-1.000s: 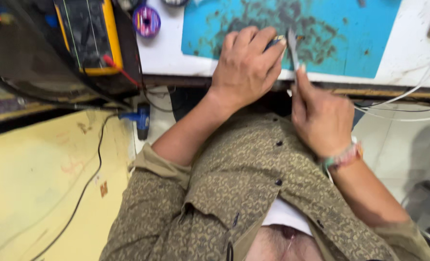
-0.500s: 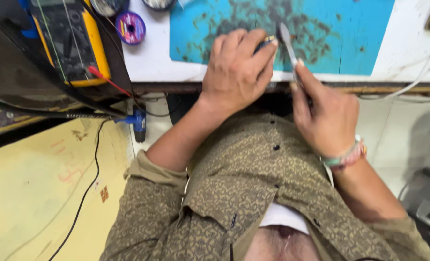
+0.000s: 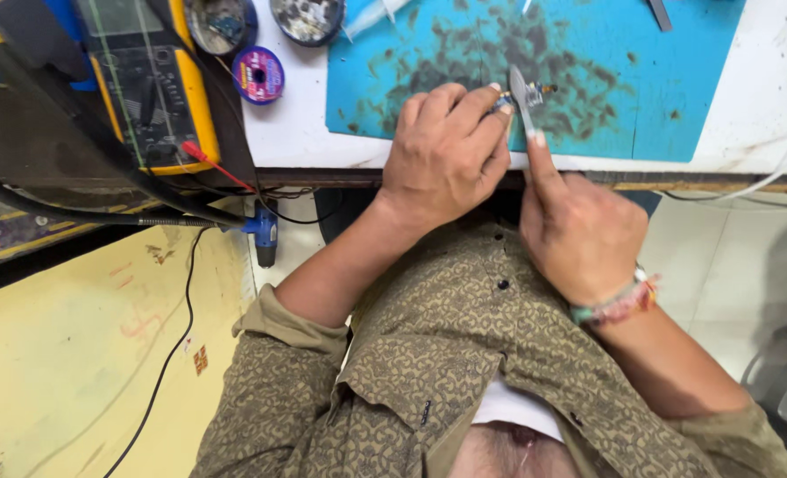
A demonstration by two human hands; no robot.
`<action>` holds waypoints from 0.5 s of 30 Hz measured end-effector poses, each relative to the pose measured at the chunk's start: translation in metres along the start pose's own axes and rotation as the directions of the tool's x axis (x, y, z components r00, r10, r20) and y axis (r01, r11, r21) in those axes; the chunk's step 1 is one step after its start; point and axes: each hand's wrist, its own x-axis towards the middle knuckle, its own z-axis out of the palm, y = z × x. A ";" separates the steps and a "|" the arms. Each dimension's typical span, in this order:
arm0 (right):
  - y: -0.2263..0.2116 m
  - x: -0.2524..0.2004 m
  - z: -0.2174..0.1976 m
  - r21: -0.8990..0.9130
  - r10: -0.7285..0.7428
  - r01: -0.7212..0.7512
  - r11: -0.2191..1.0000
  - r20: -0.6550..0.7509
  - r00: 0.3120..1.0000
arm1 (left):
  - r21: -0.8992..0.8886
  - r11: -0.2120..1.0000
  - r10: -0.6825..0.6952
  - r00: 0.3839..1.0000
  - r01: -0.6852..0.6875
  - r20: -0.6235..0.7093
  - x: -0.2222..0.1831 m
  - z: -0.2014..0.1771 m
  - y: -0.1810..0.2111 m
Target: The person performs delicate repairs on a mobile phone circuit board using a soldering iron and tweezers. They apply heat to components, manipulate small parts with tweezers, and scrape surfaces on a repair bench.
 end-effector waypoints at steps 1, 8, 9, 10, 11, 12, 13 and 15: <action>0.001 0.002 0.004 0.000 -0.008 0.008 1.000 -0.016 1.000 | -0.001 1.000 0.001 1.000 -0.001 0.001 0.000 -0.001 -0.002; 0.002 0.003 0.004 0.021 -0.008 0.008 1.000 -0.015 1.000 | -0.007 1.000 -0.001 0.999 0.001 0.037 0.003 -0.004 -0.002; 0.003 0.003 0.005 0.028 -0.008 0.008 1.000 -0.011 1.000 | -0.011 1.000 0.001 0.999 -0.001 0.041 0.003 -0.003 -0.002; 0.004 0.001 0.005 0.035 -0.008 0.008 0.999 -0.008 1.000 | -0.015 1.000 0.003 0.999 -0.002 0.046 0.002 -0.004 -0.002; 0.005 0.002 0.005 0.044 -0.016 0.016 0.999 -0.009 1.000 | -0.011 1.000 0.003 0.999 -0.002 0.045 0.003 -0.005 -0.003; 0.002 -0.003 0.001 0.039 -0.008 0.008 0.999 0.013 1.000 | -0.014 1.000 0.002 0.999 -0.002 0.055 0.002 -0.006 -0.001; 0.000 -0.006 -0.005 0.032 -0.012 0.012 0.999 0.024 1.000 | -0.007 1.000 0.002 0.999 -0.002 0.051 0.003 -0.007 0.000; 0.000 -0.003 -0.006 0.037 -0.020 0.019 0.999 0.031 0.999 | 0.001 1.000 -0.001 0.999 0.001 0.039 0.004 -0.007 -0.001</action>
